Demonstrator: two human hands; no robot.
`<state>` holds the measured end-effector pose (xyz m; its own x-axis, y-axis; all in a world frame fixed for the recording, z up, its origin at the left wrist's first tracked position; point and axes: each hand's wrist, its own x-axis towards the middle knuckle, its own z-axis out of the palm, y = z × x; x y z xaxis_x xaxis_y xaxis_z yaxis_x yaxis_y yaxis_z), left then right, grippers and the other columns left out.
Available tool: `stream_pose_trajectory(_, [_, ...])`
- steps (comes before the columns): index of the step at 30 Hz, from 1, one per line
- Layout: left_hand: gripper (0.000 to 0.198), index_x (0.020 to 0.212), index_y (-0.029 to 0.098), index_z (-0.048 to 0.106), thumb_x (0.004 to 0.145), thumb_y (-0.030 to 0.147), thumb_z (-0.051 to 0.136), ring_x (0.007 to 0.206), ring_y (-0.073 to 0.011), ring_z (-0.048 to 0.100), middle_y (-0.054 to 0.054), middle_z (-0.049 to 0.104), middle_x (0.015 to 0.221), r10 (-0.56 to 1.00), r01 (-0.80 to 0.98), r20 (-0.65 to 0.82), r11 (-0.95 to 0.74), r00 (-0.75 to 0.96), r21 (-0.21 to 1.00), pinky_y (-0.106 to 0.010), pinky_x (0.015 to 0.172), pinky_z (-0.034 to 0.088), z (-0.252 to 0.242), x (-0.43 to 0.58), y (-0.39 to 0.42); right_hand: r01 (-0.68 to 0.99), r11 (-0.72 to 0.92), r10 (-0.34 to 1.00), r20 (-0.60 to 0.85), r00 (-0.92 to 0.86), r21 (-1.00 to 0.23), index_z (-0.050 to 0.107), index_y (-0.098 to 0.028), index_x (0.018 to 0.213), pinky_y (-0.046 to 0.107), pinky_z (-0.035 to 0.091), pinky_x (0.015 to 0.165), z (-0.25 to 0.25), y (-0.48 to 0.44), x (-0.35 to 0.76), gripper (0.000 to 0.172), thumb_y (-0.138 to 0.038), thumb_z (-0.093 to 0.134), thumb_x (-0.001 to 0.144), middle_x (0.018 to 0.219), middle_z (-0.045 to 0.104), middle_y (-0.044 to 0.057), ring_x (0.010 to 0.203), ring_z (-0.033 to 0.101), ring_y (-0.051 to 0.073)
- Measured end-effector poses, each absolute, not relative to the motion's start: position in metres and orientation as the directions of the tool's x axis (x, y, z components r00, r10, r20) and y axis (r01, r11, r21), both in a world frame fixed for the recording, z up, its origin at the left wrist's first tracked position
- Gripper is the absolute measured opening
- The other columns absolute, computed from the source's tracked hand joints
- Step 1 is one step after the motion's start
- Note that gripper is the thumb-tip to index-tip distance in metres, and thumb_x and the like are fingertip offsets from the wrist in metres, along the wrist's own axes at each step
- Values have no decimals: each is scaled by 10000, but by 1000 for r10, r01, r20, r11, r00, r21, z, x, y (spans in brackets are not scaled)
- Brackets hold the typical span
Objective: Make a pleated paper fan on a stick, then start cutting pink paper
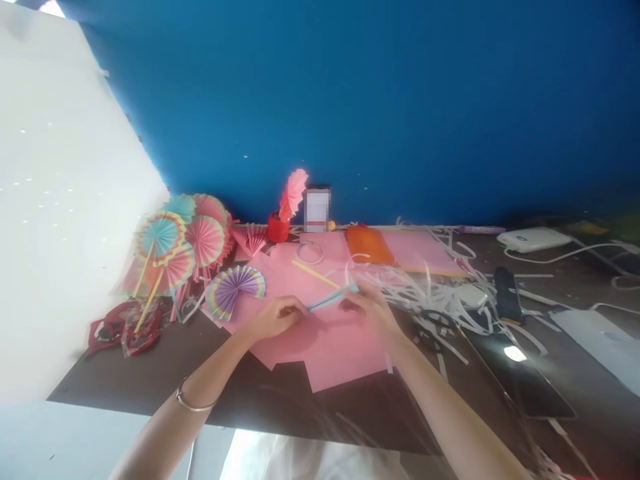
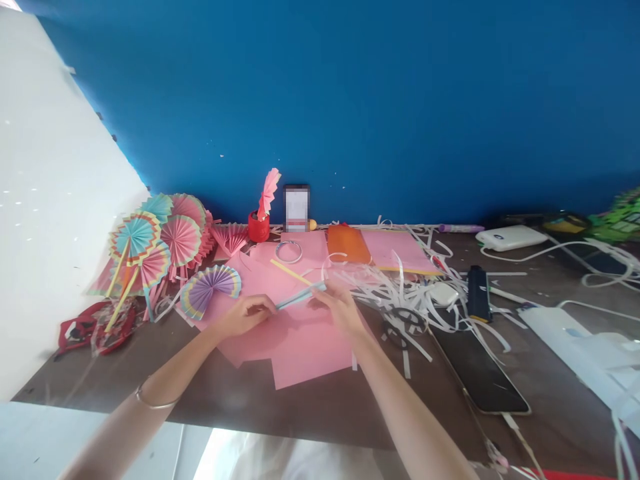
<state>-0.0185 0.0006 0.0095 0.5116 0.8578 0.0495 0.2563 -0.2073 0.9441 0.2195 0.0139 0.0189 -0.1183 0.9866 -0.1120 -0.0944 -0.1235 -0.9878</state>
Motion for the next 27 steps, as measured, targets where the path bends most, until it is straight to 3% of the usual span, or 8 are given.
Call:
stream_pose_trajectory(4, [239,944,165,652,817,326,529,728,-136,605,-63,658,890,887,261,36,-174,461,949,-264,702,498,11,-16,0,-289,-178,974,-128,-186,-941,625,-198,730,293,513,734,12,16,218,183,-337,721,660,750,679,2,718,655,158])
stream_pose_trajectory(8, [344,1007,182,668,743,399,627,820,-181,627,-78,678,978,892,284,-21,-122,452,951,-290,737,514,9,-16,1,-396,-269,950,-172,-262,-878,630,-197,773,335,523,763,12,15,216,171,-315,712,682,778,696,11,718,663,164])
stream_pose_trajectory(17, [382,971,173,687,642,365,727,713,-181,655,-72,715,846,883,252,-131,15,450,968,-292,663,536,3,-20,5,-366,-275,955,-209,-211,-889,649,-178,752,301,540,681,12,14,213,187,-342,709,682,732,697,33,686,670,171])
stream_pose_trajectory(20, [378,913,148,689,605,357,756,715,-181,660,-86,711,864,921,172,-87,23,379,985,-289,659,535,-1,-23,10,-369,-266,962,-222,-157,-891,656,-173,698,283,540,675,11,17,216,171,-319,731,651,702,696,31,678,671,169])
stream_pose_trajectory(24, [420,917,129,669,576,350,777,684,-176,664,-59,703,723,944,47,-108,98,311,994,-298,669,538,-7,-27,17,-371,-280,959,-244,-143,-885,670,-167,676,277,539,689,12,18,218,179,-301,755,591,720,702,43,706,675,179])
stream_pose_trajectory(27, [430,927,125,658,588,366,766,696,-172,664,-59,700,762,964,20,-120,119,237,993,-306,689,539,-8,-30,22,-194,-230,971,-211,-116,-954,677,-163,701,308,539,633,14,17,220,194,-348,697,643,704,699,67,677,673,204])
